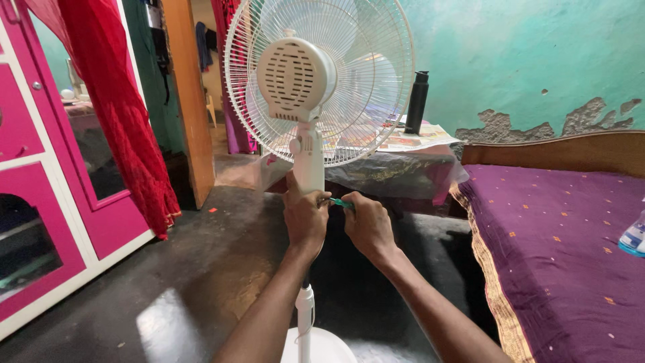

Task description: The person uses a screwdriver to adjust the neck of a white pedestal fan, then rotates the fan head to test its movement. The person continues to tighten screws on the fan's neck and base, ensuring the fan is stable.

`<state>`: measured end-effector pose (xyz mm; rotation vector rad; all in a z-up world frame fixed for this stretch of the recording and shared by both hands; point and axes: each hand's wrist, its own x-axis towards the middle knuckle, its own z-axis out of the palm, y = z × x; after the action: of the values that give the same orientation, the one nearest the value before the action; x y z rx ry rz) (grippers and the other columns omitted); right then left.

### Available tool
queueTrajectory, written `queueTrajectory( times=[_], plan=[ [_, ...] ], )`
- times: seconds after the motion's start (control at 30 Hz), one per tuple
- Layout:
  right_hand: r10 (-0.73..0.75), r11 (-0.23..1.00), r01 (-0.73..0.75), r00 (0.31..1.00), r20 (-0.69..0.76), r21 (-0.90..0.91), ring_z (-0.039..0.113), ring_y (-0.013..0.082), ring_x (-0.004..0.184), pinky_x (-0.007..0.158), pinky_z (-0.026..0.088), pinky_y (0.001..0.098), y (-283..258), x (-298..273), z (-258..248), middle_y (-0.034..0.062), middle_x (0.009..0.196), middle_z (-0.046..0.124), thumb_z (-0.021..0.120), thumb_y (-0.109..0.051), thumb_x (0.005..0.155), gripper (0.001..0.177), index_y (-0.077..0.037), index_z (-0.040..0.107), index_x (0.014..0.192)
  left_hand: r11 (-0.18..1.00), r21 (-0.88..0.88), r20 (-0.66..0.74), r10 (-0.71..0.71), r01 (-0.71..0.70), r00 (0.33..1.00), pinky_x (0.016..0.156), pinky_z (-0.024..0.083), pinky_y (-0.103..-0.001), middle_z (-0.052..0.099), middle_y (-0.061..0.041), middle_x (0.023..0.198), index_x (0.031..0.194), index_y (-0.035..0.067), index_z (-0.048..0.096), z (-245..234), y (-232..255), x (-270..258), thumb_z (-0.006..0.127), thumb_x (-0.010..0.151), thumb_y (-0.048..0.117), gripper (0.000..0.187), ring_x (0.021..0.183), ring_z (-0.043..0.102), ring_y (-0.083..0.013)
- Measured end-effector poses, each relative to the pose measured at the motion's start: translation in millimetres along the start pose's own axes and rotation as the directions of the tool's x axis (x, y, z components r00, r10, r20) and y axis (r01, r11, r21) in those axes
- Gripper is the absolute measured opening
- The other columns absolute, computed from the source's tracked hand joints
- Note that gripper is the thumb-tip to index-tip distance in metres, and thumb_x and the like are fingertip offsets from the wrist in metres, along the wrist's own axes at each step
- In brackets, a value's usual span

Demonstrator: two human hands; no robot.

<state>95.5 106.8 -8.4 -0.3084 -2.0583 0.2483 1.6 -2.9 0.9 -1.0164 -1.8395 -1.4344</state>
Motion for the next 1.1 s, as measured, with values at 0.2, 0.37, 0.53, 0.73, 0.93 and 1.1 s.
queueTrajectory(
  times=[0.2,0.37,0.53,0.73,0.93,1.1],
  plan=[
    [-0.126,0.985,0.134,0.989,0.079,-0.108,0.073,0.0365,0.082,0.07,0.057,0.0481,-6.5,1.6,-7.9,0.0179,0.089,0.074,0.063,-0.009,0.094,0.009,-0.002,0.069,0.098,0.998,-0.049,-0.037,0.044,-0.046,0.998,0.09,0.054,-0.049,0.041,-0.011,0.145,0.105,0.014,0.081,-1.0,5.2,-1.7,0.09,0.063,0.005,0.044,0.111,0.056,-0.0412],
    [-0.017,0.993,0.025,0.997,0.072,-0.117,0.07,0.0416,0.077,0.067,0.054,0.0532,-11.8,15.5,-13.3,0.0206,0.078,0.072,0.061,-0.019,0.097,0.019,-0.006,0.072,0.089,0.993,-0.09,-0.072,0.073,-0.079,0.995,0.093,0.055,-0.047,0.044,-0.01,0.144,0.095,0.013,0.08,1.5,3.8,-2.6,0.092,0.063,0.01,0.034,0.115,0.058,-0.0389],
    [0.205,0.974,-0.184,0.965,0.164,-0.134,0.07,0.0411,0.071,0.067,0.054,0.0523,-9.8,26.5,-10.4,0.0188,0.069,0.07,0.055,-0.034,0.101,0.04,-0.007,0.075,0.079,0.994,-0.096,-0.06,0.037,-0.043,0.997,0.09,0.055,-0.048,0.045,-0.011,0.143,0.09,0.011,0.079,2.7,2.7,-1.9,0.091,0.065,0.008,0.028,0.111,0.059,-0.0398],
    [0.452,0.858,-0.507,0.821,0.349,0.082,0.071,0.0388,0.075,0.07,0.054,0.0476,1.0,27.6,-5.5,0.026,0.072,0.068,0.057,-0.045,0.103,0.047,-0.009,0.081,0.086,0.998,0.002,-0.082,0.058,-0.058,0.995,0.084,0.056,-0.05,0.044,-0.014,0.145,0.085,0.011,0.081,7.3,-3.4,-0.2,0.084,0.073,0.006,0.013,0.103,0.062,-0.0421],
    [-0.103,0.994,0.103,0.995,0.004,-0.048,0.074,0.0342,0.08,0.066,0.058,0.0456,-6.9,4.1,-5.9,0.0167,0.086,0.075,0.069,-0.016,0.088,0.018,-0.003,0.073,0.1,0.998,0.014,-0.069,0.062,-0.062,0.996,0.084,0.057,-0.049,0.047,-0.011,0.142,0.088,0.012,0.08,11.4,-9.1,1.1,0.083,0.075,0.008,0.014,0.105,0.063,-0.0404],
    [-0.156,0.962,0.167,0.985,0.067,-0.215,0.074,0.0361,0.078,0.066,0.057,0.0473,-7.7,6.0,4.8,0.0167,0.083,0.074,0.062,-0.016,0.097,0.017,-0.002,0.067,0.089,0.996,-0.007,-0.04,0.088,-0.088,0.995,0.085,0.055,-0.049,0.047,-0.012,0.143,0.091,0.015,0.081,5.8,-12.3,0.2,0.085,0.072,0.011,0.02,0.102,0.062,-0.0401]
  ],
)
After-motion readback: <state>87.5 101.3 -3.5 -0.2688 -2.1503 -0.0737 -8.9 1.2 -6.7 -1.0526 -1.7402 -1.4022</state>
